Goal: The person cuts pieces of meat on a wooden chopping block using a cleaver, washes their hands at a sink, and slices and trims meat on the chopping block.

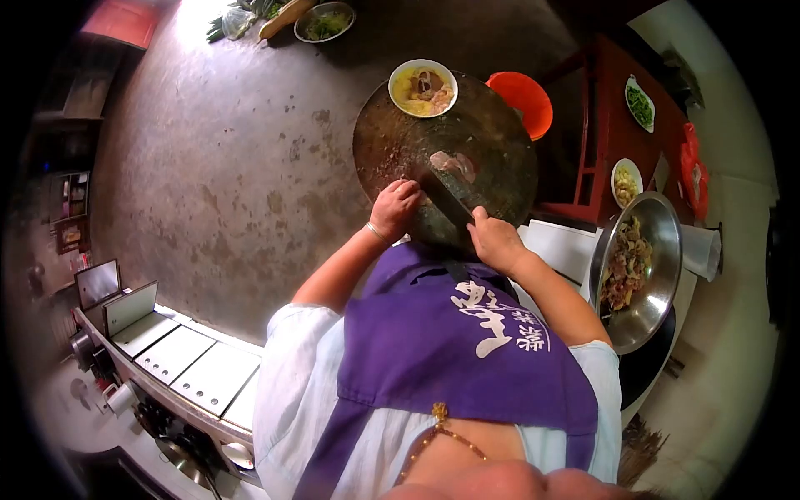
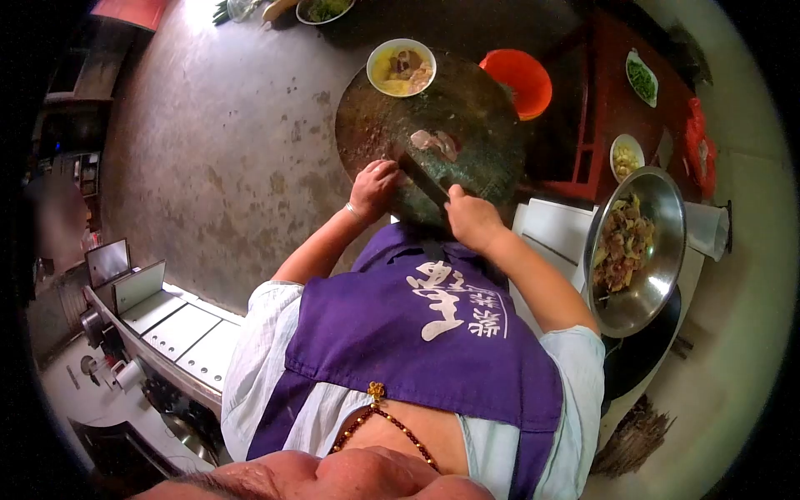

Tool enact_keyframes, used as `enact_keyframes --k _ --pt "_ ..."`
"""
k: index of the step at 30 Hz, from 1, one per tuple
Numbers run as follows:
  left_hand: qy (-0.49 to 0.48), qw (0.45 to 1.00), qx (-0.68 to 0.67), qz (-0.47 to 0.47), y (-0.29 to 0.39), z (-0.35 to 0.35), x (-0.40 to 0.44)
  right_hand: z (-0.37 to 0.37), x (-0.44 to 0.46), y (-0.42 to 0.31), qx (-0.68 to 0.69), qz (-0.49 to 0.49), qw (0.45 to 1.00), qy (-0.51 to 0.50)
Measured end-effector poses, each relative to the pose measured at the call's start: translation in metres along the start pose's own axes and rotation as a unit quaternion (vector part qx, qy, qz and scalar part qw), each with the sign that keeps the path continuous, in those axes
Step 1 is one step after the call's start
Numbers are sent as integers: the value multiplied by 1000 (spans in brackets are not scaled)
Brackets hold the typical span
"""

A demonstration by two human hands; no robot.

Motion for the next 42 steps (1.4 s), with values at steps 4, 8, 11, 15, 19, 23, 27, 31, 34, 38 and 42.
enact_keyframes --k 4,8,11,15,19,23,27,31,34,38,42 --pt "-8 1000 -16 -8 1 3 0 12 27 -12 27 13 999 29" --pt "-4 999 -6 -34 -1 6 1 13 26 1 33 -9 997 73" --pt "31 996 -43 -68 8 13 14 -2 -2 18 17 -19 988 150" --pt "-19 990 -138 -35 27 8 54 -20 -28 50 29 48 959 277" --pt "-85 995 -27 -38 24 14 87 -19 -42 70 77 99 954 273" --pt "-204 978 5 -42 7 33 99 -12 -50 65 52 72 954 285" --pt "-158 980 -22 -118 -6 44 96 -5 -54 60 57 70 965 247" --pt "-72 978 -53 -188 -15 27 77 -1 -56 50 73 37 982 168" --pt "-65 965 -55 -247 -12 15 62 8 -52 42 112 37 988 96" --pt "-50 969 -48 -237 -16 13 48 8 -47 44 112 54 986 110" --pt "-85 991 -38 -98 -11 4 48 -1 -44 54 78 99 982 142"
Point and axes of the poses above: each hand's wrist, its own x-axis towards the middle knuckle, its own z-axis out of the palm, y = z × x, the point moved 2 cm from there along x, towards the middle knuckle, and after that the axes turned 2 degrees about -z, right-handed, at the moved point
